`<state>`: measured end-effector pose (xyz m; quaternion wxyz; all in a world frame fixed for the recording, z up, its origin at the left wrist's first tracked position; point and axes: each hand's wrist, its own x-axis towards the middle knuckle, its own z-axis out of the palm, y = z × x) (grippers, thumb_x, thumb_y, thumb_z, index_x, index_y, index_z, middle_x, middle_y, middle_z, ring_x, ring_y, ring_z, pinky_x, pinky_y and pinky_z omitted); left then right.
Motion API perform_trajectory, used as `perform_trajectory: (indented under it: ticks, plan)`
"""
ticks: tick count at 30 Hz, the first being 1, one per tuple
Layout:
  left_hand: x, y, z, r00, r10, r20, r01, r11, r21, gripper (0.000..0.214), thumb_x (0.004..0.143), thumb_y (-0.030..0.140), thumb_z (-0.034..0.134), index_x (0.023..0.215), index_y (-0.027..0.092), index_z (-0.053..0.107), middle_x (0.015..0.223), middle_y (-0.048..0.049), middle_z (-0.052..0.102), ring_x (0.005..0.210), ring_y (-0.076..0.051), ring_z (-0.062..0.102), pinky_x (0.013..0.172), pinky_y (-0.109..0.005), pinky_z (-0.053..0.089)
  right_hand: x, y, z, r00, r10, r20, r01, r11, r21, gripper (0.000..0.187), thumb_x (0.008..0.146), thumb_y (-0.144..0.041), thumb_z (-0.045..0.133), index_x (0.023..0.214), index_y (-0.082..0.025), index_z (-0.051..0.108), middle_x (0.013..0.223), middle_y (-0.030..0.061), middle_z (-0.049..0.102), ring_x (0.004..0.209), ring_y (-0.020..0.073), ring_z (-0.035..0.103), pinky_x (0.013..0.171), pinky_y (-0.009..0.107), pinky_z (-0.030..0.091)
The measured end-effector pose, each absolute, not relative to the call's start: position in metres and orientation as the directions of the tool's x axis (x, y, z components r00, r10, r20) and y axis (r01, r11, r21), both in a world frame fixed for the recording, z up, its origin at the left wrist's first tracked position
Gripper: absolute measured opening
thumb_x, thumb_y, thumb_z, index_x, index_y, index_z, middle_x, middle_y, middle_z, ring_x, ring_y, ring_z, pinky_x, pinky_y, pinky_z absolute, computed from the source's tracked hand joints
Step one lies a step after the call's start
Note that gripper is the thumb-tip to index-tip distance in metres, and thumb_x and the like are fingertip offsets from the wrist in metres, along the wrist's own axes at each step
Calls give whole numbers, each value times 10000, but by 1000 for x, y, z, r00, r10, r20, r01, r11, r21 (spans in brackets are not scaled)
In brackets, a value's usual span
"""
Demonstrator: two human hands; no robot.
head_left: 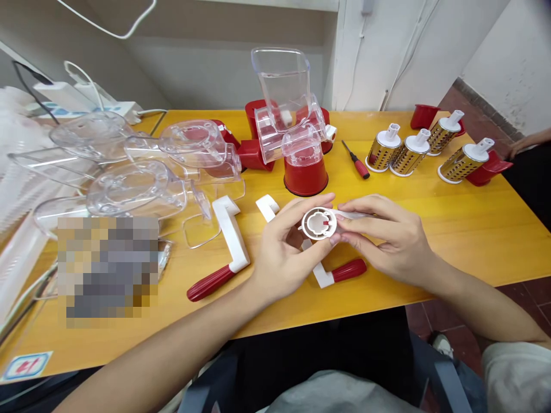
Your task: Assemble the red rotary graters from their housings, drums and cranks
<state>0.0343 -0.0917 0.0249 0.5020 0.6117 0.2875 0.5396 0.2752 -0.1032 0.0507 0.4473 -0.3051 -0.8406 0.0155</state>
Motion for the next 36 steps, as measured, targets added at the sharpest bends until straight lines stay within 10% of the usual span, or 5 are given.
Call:
perform_trajectory:
  ticks: [9,18,24,36]
  plan:
    - [37,-90,15,269,863,427,-189,-387,902,658,1012,249,1006,1630,290,785,1503,-118,857,1263,-241,856,1135,-370,709,271,-99,40,-441,461,770,525,828,-195,238,1084,-143,827,1311,-209,855,1407,123,863,1276,211,859,1113,398,767]
    - [38,-84,22,194,901,388,-225,-344,912,746,932,425,1084,1560,274,711,1354,-134,908,1261,-277,883,1104,-387,725,281,-90,45,-458,797,394,480,594,-645,296,1199,-461,721,1271,-195,831,1033,15,875,874,113,807,796,223,620]
    - [39,-77,30,270,943,196,-142,-162,976,427,842,517,1129,937,203,856,981,-65,897,939,-251,831,929,-388,736,267,-92,30,-440,776,452,416,623,-663,284,1215,-428,673,1333,-180,746,1138,56,852,960,129,776,870,239,603]
    - [46,-90,27,132,892,433,40,-441,897,281,973,416,997,986,231,786,949,-37,800,845,-229,726,757,-358,570,255,-94,27,-399,751,525,448,660,-603,42,1117,-189,660,1146,-202,633,929,-7,715,747,102,585,685,218,443]
